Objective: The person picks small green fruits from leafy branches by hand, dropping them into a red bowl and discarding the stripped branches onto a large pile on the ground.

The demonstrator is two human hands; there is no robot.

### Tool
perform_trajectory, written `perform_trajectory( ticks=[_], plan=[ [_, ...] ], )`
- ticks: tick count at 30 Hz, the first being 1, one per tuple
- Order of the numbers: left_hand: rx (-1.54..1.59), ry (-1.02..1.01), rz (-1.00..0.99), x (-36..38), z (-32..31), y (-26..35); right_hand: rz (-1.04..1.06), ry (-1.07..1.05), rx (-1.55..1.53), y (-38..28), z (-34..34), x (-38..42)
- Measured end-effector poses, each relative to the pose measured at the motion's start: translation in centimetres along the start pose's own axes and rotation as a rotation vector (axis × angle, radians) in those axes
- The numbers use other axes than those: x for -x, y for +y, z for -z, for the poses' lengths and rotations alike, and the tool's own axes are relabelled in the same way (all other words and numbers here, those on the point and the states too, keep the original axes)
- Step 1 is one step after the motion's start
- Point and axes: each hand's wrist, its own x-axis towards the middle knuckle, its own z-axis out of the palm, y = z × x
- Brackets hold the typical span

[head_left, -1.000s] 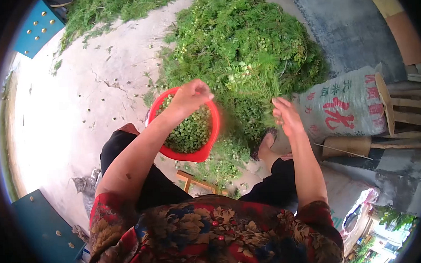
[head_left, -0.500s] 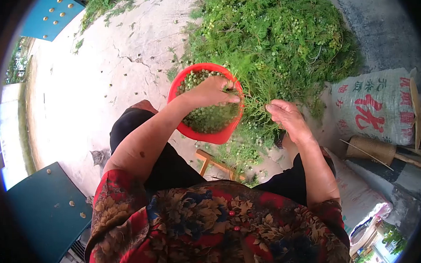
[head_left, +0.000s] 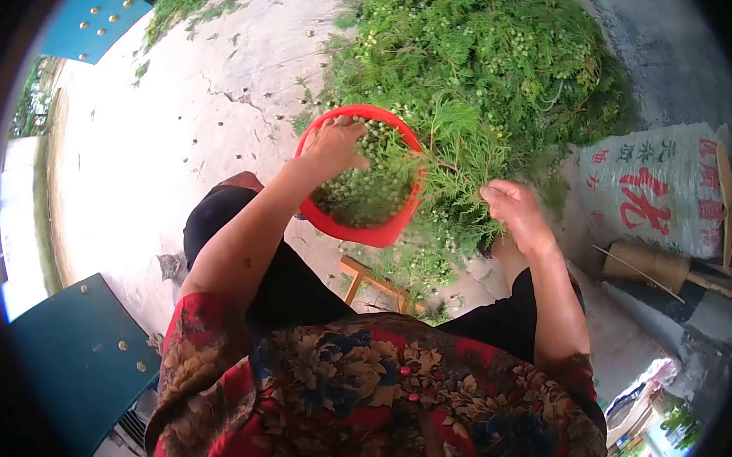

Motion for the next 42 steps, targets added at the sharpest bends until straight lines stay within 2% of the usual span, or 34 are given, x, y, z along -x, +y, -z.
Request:
perform_trajectory(
  ticks=[2,3,6,7,10,11,14,16,18,20,21,22,24,25,28,29,30,32,33,36,37,40,42],
  plan=[
    [-0.025,0.099,-0.057,0.3,-0.6,0.9,-0.011,-0.006,-0.143,0.1,0.2,-0.3],
    [0.22,-0.137,0.004,-0.5,0.8,1.4,0.002,-0.019,-0.195,0.7,0.6,-0.8],
    [0.951,-0.319,-0.022,-1.4,2.4,3.3,-0.042,-0.029,-0.293,0.9,1.3,-1.2],
    [0.879,-0.213,-0.041,-0.9,3.1,4.8,-0.072,-0.041,-0.312,0.9,1.3,-1.2],
    [1.035,-0.368,-0.165,-0.9,4.0,6.2,-0.066,-0.055,-0.318,0.3,0.2,-1.3],
    [0.756,-0.278,-0.173,-1.0,2.9,5.6,-0.05,-0.057,-0.309,0.1,-0.3,-1.2],
    [0.771,-0.539,0.076,-0.5,3.8,6.7,-0.044,-0.095,-0.328,-0.4,-0.9,-1.4],
    [0.097,-0.295,-0.263,-0.5,3.4,6.2,-0.033,-0.094,-0.263,-0.5,-1.3,-1.5],
    [-0.255,-0.267,-0.241,-0.3,4.0,6.0,-0.057,-0.109,-0.228,-0.5,-1.6,-1.7],
    [-0.319,-0.082,-0.188,-1.2,1.1,1.6,-0.12,-0.139,-0.222,-0.4,-1.8,-1.9],
    [-0.35,0.014,-0.159,-1.1,1.3,0.9,-0.026,-0.019,-0.243,-0.3,-1.7,-2.0],
    [-0.364,-0.008,-0.107,-1.0,1.5,0.3,-0.08,-0.037,-0.245,-1.6,-0.5,-1.2],
    [-0.398,-0.051,-0.01,-1.1,2.4,-0.5,-0.034,0.027,-0.304,-1.8,0.6,-1.6],
    [-0.47,0.04,-0.132,-0.4,1.5,-0.5,-0.042,0.024,-0.312,-1.9,0.7,-1.7],
    [0.159,0.094,-0.148,-0.1,1.9,2.3,-0.026,0.01,-0.326,-1.6,0.5,-2.1],
    [0.311,0.087,-0.316,-1.0,1.6,2.3,0.014,-0.005,-0.321,-0.8,0.5,-2.8],
    [0.446,0.007,-0.261,-1.0,1.6,3.4,0.055,-0.023,-0.316,-0.3,0.4,-3.2],
    [0.704,-0.148,-0.148,-0.7,3.2,6.7,-0.024,-0.018,-0.332,-1.6,-0.7,-2.4],
    [0.705,-0.17,-0.099,-0.1,4.2,7.9,-0.047,-0.016,-0.332,-2.2,-1.2,-2.2],
    [0.895,-0.345,-0.158,-0.9,2.8,7.9,-0.061,-0.057,-0.323,-2.7,-2.3,-2.2],
    [0.944,-0.445,-0.098,-1.0,2.8,7.9,-0.054,-0.077,-0.318,-2.7,-2.4,-2.2],
    [0.891,-0.523,0.041,-0.6,3.1,8.1,0.004,-0.082,-0.265,-1.7,-1.9,-3.2],
    [0.075,-0.188,-0.353,-1.3,1.2,5.2,0.033,-0.027,-0.226,-1.9,-1.5,-2.9]
  ],
)
